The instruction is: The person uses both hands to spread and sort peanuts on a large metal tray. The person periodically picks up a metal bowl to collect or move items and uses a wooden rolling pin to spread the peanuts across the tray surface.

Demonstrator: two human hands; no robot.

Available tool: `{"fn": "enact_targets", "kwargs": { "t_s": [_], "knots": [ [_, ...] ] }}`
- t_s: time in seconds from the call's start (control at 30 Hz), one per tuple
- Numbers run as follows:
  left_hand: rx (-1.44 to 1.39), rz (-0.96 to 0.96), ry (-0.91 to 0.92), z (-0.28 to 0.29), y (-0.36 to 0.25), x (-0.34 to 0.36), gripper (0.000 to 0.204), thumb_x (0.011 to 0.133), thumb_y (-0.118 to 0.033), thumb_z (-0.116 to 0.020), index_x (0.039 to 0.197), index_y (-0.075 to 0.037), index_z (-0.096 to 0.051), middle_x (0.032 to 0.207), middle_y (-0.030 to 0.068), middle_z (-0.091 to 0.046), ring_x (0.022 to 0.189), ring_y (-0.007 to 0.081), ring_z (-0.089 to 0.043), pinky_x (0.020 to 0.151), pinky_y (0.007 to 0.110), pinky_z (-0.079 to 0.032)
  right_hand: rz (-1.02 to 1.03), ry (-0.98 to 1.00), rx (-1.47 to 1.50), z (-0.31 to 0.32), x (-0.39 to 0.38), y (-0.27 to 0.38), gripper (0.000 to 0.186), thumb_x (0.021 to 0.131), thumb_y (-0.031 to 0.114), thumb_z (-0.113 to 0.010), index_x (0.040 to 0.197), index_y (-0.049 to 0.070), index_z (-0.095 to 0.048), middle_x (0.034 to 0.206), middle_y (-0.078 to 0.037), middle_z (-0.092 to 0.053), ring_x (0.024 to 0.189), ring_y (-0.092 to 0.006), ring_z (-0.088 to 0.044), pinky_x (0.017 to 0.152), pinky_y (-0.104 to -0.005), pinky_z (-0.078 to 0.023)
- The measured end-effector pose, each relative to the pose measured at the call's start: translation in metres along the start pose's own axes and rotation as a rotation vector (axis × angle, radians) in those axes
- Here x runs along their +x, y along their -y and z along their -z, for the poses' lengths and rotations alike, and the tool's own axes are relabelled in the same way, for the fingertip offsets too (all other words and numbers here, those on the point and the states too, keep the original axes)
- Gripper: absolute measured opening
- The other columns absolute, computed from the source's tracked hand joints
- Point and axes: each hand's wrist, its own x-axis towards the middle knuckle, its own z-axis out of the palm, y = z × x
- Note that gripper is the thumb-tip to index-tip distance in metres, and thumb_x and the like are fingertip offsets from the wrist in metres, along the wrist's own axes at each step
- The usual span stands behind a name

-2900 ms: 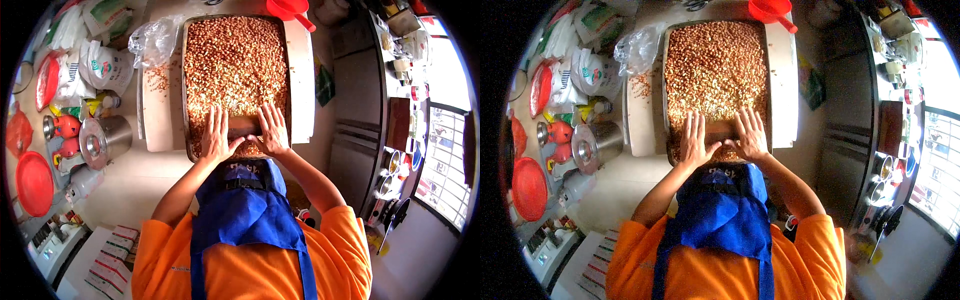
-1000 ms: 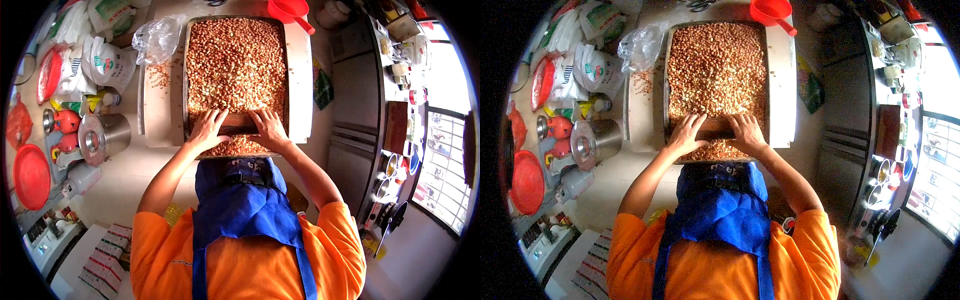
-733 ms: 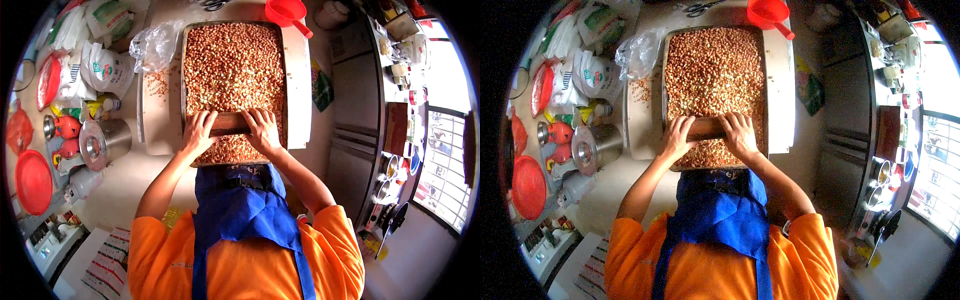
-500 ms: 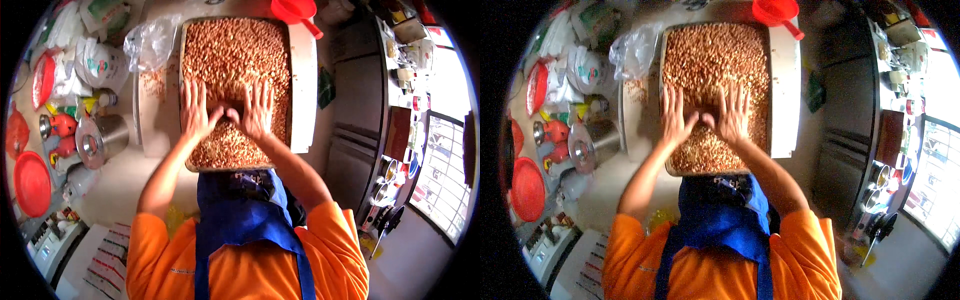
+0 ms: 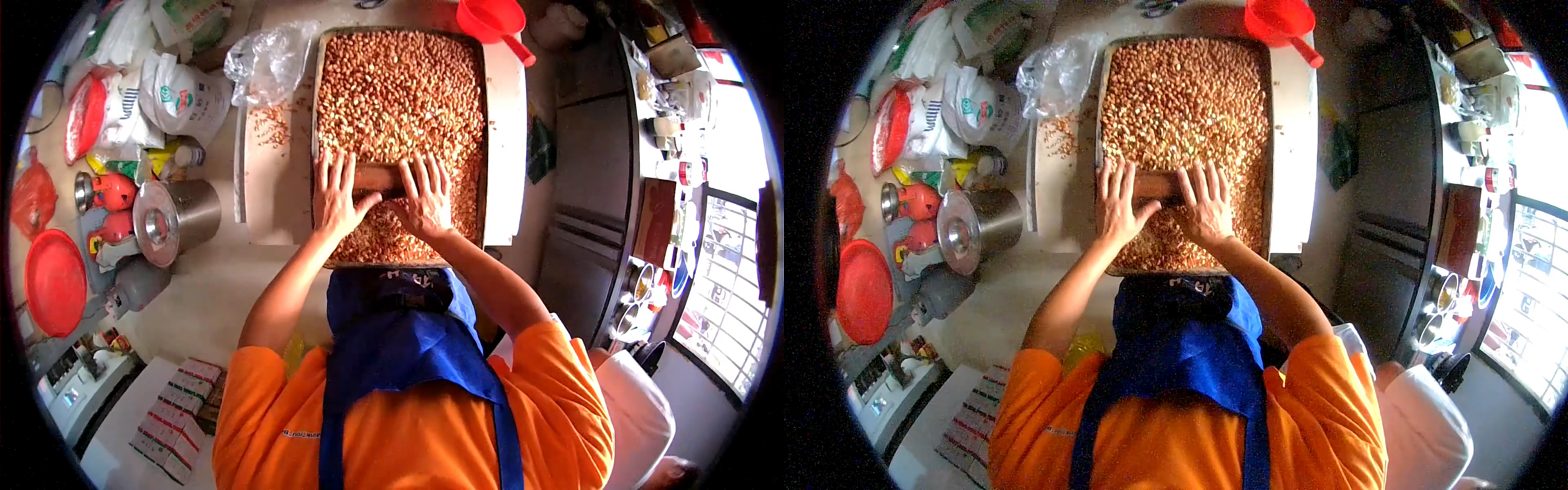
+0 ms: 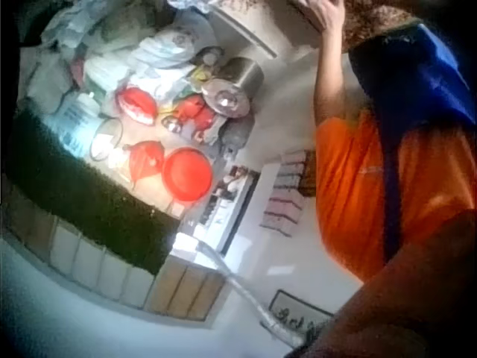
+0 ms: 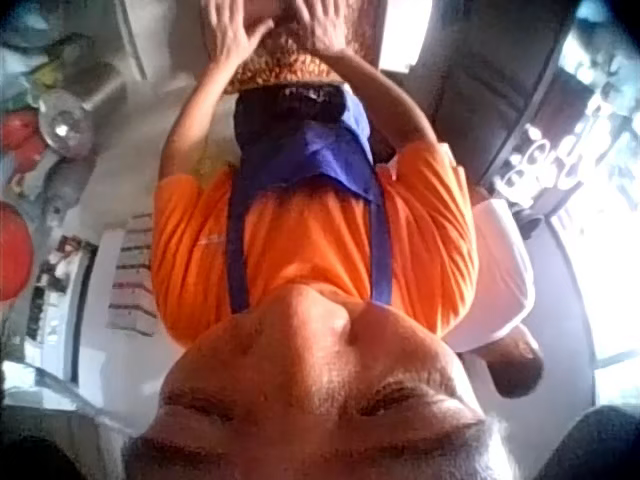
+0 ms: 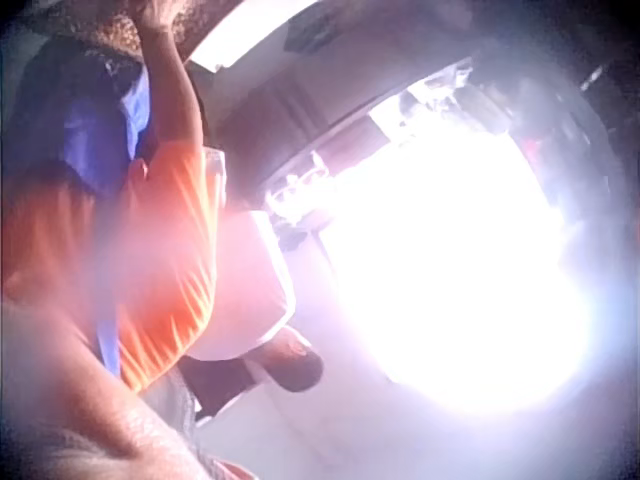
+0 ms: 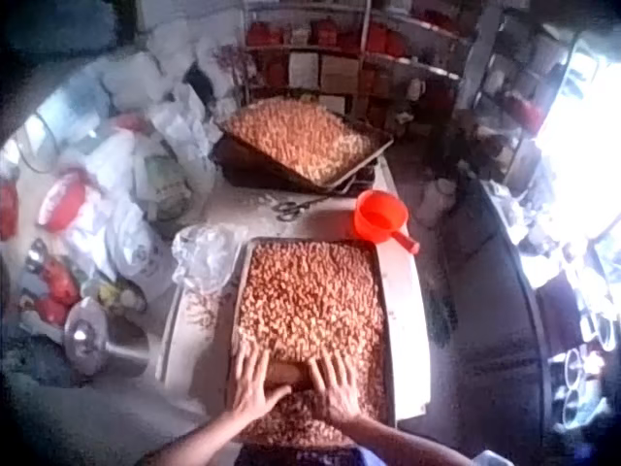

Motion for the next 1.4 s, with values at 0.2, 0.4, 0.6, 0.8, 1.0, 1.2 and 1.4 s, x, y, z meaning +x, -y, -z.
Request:
{"fn": "enact_targets", "kwargs": {
  "t_s": [0.2,0.4,0.6,0.8,1.0,1.2,1.4],
  "knots": [
    [0.040,0.050,0.290,0.013,0.020,0.006,0.105,0.078,-0.023,-0.099,0.166,-0.009,-0.044,0.159,0.0237,-0.050,0.150,0.0468,-0.046,0.129,0.057,-0.039,0.015,0.240,0.014,0.036,0.043,-0.015,0.087,0.083,0.033,-0.090,0.156,0.004,-0.053,0.135,-0.017,-0.063,0.133,-0.0370,-0.056,0.121,-0.0535,-0.040],
    [0.060,-0.032,0.162,0.026,-0.031,-0.065,0.109,0.082,-0.032,-0.096,0.171,-0.007,-0.038,0.165,0.0267,-0.044,0.157,0.0464,-0.041,0.131,0.058,-0.036,0.081,-0.117,0.147,0.016,-0.052,-0.009,0.092,0.077,0.031,-0.094,0.157,0.004,-0.057,0.162,-0.021,-0.056,0.154,-0.0426,-0.048,0.128,-0.0598,-0.035],
    [0.012,0.101,0.045,0.000,-0.013,0.032,0.109,0.109,-0.080,-0.034,0.178,0.000,-0.006,0.185,0.0272,0.004,0.172,0.0460,0.005,0.139,0.061,-0.003,-0.197,-0.022,-0.094,0.005,0.038,-0.013,0.111,0.105,0.088,-0.023,0.177,0.004,-0.024,0.185,-0.029,-0.009,0.171,-0.0488,-0.003,0.139,-0.0593,0.001],
    [0.041,0.133,-0.240,-0.016,0.060,0.166,0.105,0.111,-0.076,-0.034,0.178,-0.001,-0.006,0.185,0.0295,-0.004,0.172,0.0437,0.006,0.139,0.058,0.002,-0.075,-0.196,-0.035,0.010,0.172,-0.031,0.100,0.111,0.078,-0.016,0.179,0.005,-0.012,0.186,-0.027,-0.002,0.172,-0.0453,0.002,0.140,-0.0539,0.001],
    [0.065,0.102,0.000,0.004,-0.024,0.038,0.109,0.108,-0.074,-0.050,0.178,0.000,-0.012,0.182,0.0335,-0.014,0.171,0.0503,-0.005,0.139,0.063,-0.006,-0.122,-0.073,-0.071,0.001,0.029,-0.005,0.094,0.109,0.075,-0.039,0.176,0.010,-0.033,0.182,-0.034,-0.017,0.168,-0.0577,-0.010,0.135,-0.0679,-0.009],
    [0.032,0.142,0.208,0.007,-0.031,-0.038,0.125,0.073,-0.031,-0.104,0.173,-0.009,-0.033,0.163,0.0262,-0.050,0.157,0.0487,-0.038,0.135,0.063,-0.028,0.169,-0.004,-0.105,0.013,-0.010,-0.013,0.098,0.078,0.028,-0.086,0.167,0.015,-0.048,0.152,-0.022,-0.055,0.147,-0.0432,-0.048,0.128,-0.0629,-0.031],
    [0.048,0.058,0.331,0.041,-0.048,-0.023,0.101,0.075,-0.041,-0.101,0.157,-0.004,-0.054,0.150,0.0246,-0.058,0.145,0.0452,-0.052,0.126,0.060,-0.039,0.149,0.073,0.096,0.049,-0.014,-0.018,0.080,0.073,0.026,-0.090,0.145,0.005,-0.061,0.135,-0.016,-0.063,0.131,-0.0367,-0.056,0.115,-0.0531,-0.042]
  ]
}}
